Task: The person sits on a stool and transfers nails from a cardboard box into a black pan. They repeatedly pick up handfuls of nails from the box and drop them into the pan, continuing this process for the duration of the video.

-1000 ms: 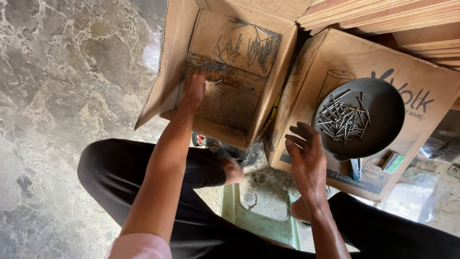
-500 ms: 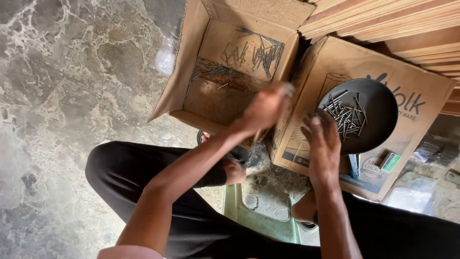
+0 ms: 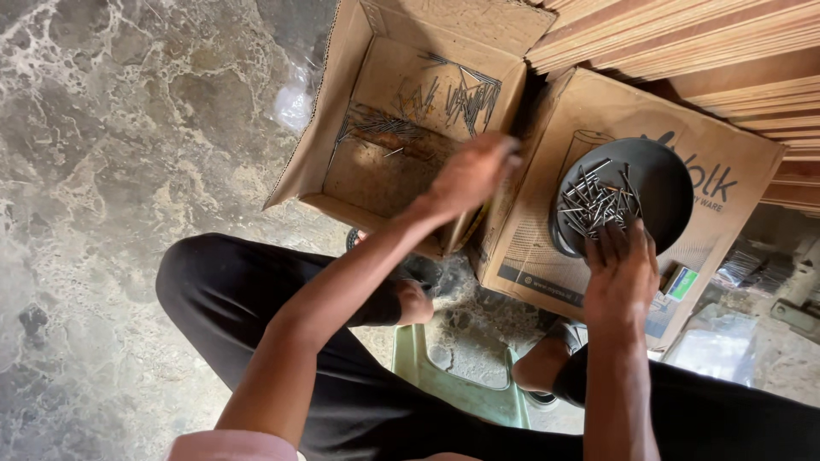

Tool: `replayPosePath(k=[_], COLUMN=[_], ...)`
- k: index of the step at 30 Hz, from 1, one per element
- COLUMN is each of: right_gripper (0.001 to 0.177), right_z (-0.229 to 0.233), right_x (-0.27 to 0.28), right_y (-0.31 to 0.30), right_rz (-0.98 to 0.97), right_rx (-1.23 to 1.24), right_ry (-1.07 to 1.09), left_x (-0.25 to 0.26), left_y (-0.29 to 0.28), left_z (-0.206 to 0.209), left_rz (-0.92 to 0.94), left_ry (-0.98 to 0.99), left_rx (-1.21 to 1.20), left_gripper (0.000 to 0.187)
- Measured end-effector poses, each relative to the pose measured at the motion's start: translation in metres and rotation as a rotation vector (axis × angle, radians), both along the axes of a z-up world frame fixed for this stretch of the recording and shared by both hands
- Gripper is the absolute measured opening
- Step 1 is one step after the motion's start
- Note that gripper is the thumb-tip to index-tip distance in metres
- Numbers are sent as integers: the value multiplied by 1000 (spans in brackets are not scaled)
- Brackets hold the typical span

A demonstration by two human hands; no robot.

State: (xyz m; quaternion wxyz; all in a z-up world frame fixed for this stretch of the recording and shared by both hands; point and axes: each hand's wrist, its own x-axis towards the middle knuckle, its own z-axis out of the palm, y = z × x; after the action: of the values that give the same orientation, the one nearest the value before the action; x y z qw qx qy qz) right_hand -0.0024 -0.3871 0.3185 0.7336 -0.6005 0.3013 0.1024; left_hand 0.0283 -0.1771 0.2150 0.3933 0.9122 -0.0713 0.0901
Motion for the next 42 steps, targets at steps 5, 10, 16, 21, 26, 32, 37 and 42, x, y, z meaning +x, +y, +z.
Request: replayPosePath(k=[5, 10, 16, 21, 26, 32, 37, 42], right_gripper=[35, 33, 27, 26, 26, 27, 28, 30], right_z=[17, 38, 28, 21, 21, 20, 29, 28], right_x=[-2, -11, -15, -13, -12, -15, -14, -16], right_y=[18, 41, 47, 39, 40, 44, 48, 47], right_rz=[87, 182, 222, 209, 203, 228, 262, 290], right_rx=[-234, -240, -273, -252, -227, -229, -237, -217], right_ry=[-19, -85, -115, -66, -71, -73, -53, -44], left_x=[-40, -63, -70, -76, -86, -86, -85, -91], left_y=[30, 24, 9, 10, 20, 14, 7, -2], left_z=[-116, -217, -216, -245, -208, -205, -240, -223], left_rz=[182, 157, 186, 237, 222, 300, 319, 429], left_ry=[591, 917, 812, 898, 746, 833, 896, 765], left_rx=[-3, 105, 94, -187, -134, -370, -210, -442], left_gripper=[28, 27, 38, 53, 41, 60, 44, 46])
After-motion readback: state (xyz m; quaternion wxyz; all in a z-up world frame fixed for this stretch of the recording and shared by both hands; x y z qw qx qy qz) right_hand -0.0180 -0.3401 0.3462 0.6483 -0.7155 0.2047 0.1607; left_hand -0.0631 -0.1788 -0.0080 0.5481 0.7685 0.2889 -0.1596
